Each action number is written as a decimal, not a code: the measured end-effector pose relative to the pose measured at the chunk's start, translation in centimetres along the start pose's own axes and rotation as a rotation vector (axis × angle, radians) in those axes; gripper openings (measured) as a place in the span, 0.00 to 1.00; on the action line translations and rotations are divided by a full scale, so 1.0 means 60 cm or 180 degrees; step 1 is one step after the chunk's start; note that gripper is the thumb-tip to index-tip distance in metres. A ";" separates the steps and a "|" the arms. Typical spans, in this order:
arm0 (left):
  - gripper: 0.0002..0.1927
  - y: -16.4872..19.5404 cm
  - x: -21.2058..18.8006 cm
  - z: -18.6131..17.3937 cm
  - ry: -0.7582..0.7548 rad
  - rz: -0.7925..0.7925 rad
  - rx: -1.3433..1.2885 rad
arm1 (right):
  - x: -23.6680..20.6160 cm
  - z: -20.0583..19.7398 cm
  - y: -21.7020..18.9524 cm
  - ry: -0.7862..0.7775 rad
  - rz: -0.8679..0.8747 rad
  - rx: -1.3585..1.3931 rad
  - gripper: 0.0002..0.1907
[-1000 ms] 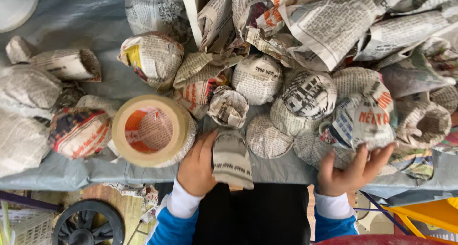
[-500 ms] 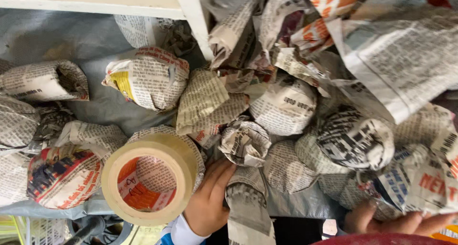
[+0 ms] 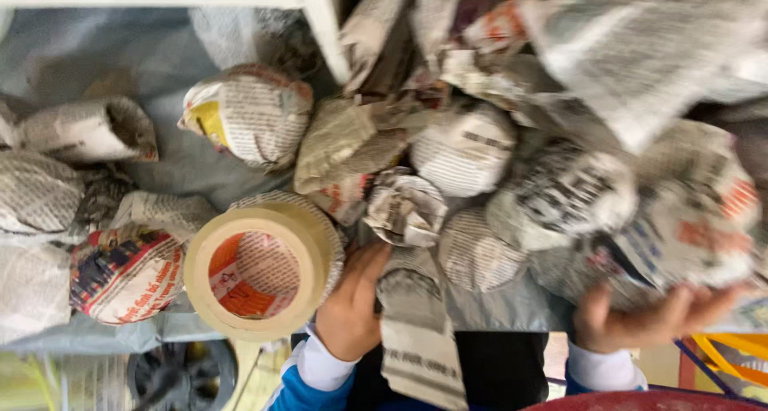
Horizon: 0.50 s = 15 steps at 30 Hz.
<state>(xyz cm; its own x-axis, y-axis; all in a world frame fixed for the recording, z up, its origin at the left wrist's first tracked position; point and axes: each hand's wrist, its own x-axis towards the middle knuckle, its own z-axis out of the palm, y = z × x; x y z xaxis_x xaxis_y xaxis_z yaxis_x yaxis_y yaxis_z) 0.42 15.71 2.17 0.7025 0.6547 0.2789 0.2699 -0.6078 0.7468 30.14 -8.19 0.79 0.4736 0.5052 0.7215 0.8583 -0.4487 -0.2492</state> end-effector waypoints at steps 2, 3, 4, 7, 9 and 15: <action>0.32 -0.011 0.004 -0.003 0.0010 0.0026 -0.0020 | 0.010 0.011 -0.010 -0.0057 -0.0030 0.0174 0.38; 0.32 -0.016 0.006 -0.006 -0.0028 0.0020 -0.0043 | 0.015 0.019 -0.018 -0.0065 -0.0005 0.0235 0.38; 0.30 -0.019 0.007 -0.010 -0.0065 -0.0057 -0.0104 | 0.020 0.028 -0.025 -0.0073 0.0020 0.0296 0.37; 0.29 -0.023 0.015 -0.011 -0.0183 -0.0506 -0.0498 | 0.043 0.050 -0.032 -0.0185 0.0279 0.0608 0.32; 0.30 -0.024 0.024 -0.010 -0.0300 -0.1007 -0.1314 | 0.060 0.061 -0.029 -0.0086 0.0066 0.0506 0.33; 0.28 -0.037 0.023 -0.011 0.0227 0.0857 0.0420 | 0.062 0.058 -0.031 -0.0311 -0.0048 0.0655 0.39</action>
<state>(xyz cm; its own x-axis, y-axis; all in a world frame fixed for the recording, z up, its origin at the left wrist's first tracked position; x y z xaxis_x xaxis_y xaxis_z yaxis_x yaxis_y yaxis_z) 0.37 18.28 1.29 0.7136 0.4892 0.5014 0.1667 -0.8138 0.5567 31.00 -2.91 1.67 0.4687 0.5841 0.6627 0.8829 -0.2857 -0.3726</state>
